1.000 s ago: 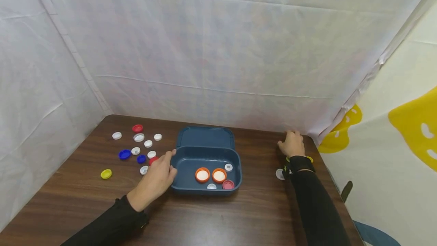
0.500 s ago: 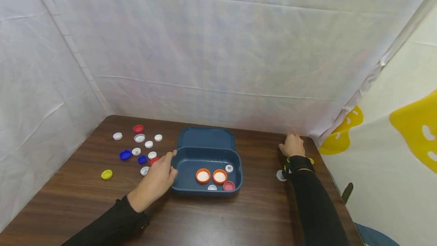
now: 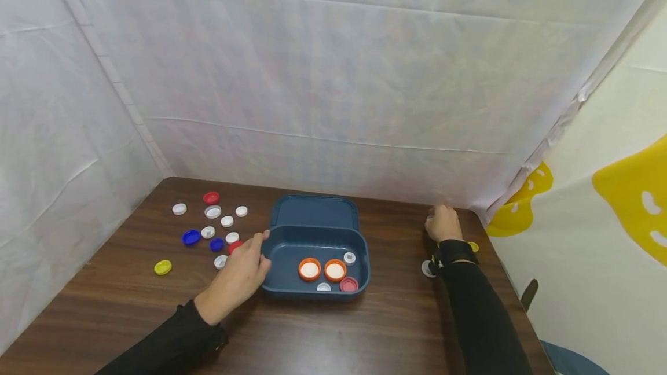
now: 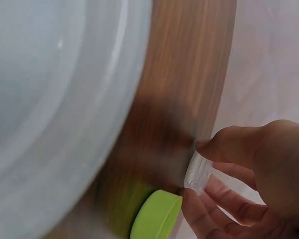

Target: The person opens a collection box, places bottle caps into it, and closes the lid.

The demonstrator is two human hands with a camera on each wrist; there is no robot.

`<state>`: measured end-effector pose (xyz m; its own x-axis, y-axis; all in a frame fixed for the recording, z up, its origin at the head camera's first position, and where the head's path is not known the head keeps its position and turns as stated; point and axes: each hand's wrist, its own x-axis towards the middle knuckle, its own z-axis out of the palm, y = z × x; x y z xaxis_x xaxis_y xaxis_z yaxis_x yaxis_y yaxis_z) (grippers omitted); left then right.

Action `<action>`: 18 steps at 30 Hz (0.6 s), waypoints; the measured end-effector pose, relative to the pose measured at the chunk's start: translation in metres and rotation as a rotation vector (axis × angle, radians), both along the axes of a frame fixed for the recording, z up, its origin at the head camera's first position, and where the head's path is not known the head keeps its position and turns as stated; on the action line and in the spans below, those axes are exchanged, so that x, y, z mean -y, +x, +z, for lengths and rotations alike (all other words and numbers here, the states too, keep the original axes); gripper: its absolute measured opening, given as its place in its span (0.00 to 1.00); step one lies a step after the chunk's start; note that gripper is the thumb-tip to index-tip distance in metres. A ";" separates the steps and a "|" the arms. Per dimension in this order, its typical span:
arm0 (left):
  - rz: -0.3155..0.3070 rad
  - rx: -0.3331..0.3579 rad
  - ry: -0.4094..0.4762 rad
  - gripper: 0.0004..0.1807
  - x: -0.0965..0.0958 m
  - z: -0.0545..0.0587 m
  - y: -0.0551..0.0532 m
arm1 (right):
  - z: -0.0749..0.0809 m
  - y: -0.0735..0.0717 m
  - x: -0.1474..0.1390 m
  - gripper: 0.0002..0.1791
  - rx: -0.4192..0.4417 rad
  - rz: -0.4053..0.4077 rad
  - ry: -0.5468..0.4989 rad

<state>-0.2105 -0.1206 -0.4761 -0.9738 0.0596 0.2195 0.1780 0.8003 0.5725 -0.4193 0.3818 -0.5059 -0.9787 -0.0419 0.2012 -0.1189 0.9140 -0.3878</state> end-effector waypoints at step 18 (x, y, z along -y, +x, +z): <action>-0.005 -0.001 0.001 0.30 0.000 0.001 0.000 | 0.041 0.033 0.066 0.16 -0.123 0.195 0.005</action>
